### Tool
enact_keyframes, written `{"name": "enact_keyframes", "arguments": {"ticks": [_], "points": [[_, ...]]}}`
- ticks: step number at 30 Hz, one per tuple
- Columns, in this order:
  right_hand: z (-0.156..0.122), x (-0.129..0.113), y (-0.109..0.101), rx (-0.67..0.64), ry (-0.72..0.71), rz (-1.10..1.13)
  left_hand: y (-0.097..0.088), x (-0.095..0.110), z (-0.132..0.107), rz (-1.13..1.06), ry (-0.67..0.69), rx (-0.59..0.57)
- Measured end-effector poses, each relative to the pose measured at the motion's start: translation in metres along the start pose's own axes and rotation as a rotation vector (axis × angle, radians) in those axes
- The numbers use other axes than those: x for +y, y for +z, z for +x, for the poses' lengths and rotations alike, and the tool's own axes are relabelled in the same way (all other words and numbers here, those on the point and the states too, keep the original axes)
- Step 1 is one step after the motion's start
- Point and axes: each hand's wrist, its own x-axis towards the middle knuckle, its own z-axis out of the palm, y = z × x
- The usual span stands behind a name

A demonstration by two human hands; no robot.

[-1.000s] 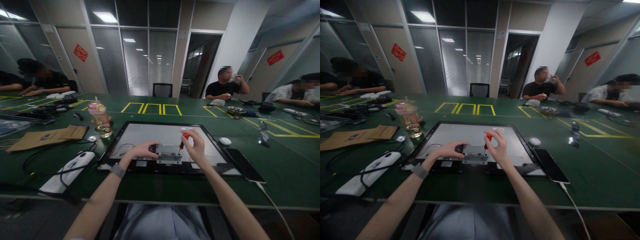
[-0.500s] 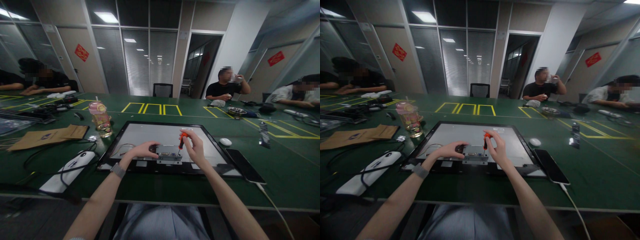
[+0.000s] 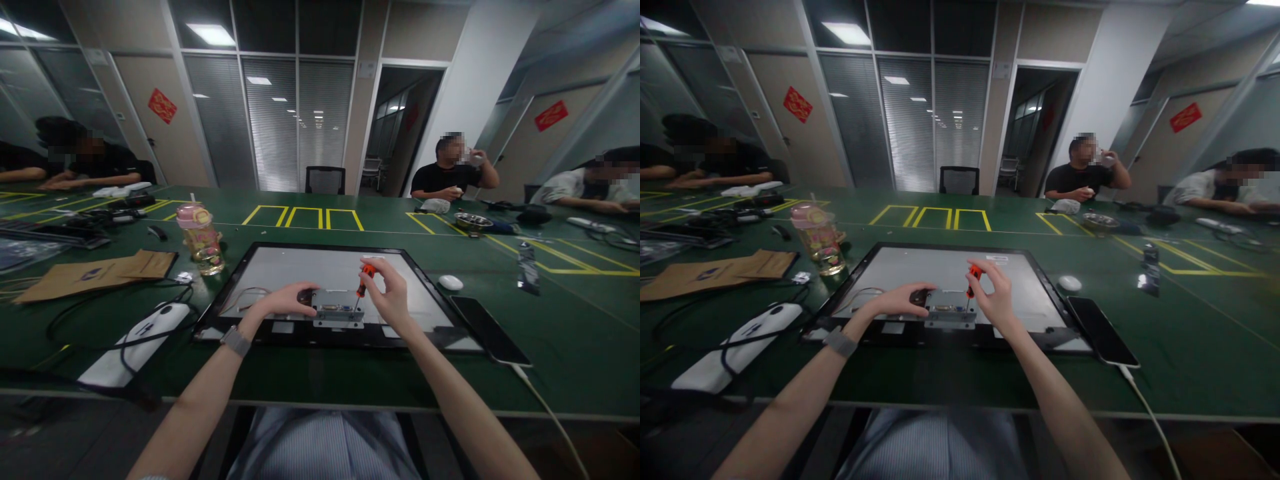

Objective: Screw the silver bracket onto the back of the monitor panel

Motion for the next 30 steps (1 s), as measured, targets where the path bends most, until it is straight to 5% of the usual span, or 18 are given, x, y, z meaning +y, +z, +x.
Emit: {"name": "enact_keyframes", "arguments": {"ticks": [4, 12, 18, 25, 30], "points": [[0.0021, -0.0005, -0.0022, 0.044, -0.049, -0.066, 0.0008, -0.0009, 0.0009, -0.012, 0.014, 0.004], [-0.0007, 0.0002, -0.0031, -0.097, 0.029, 0.105, -0.0006, 0.0013, -0.0002, 0.008, -0.007, 0.010], [0.0035, 0.0000, -0.0024, 0.045, -0.011, -0.075, -0.0003, 0.0014, 0.0002, 0.000, 0.007, 0.012], [-0.0008, -0.0003, -0.0033, -0.091, 0.083, 0.169, -0.0006, 0.0018, 0.0000, -0.008, 0.001, 0.007], [-0.0004, 0.0031, -0.0005, 0.016, 0.041, 0.032, 0.0003, -0.0013, 0.0012, -0.019, 0.000, 0.004]]}}
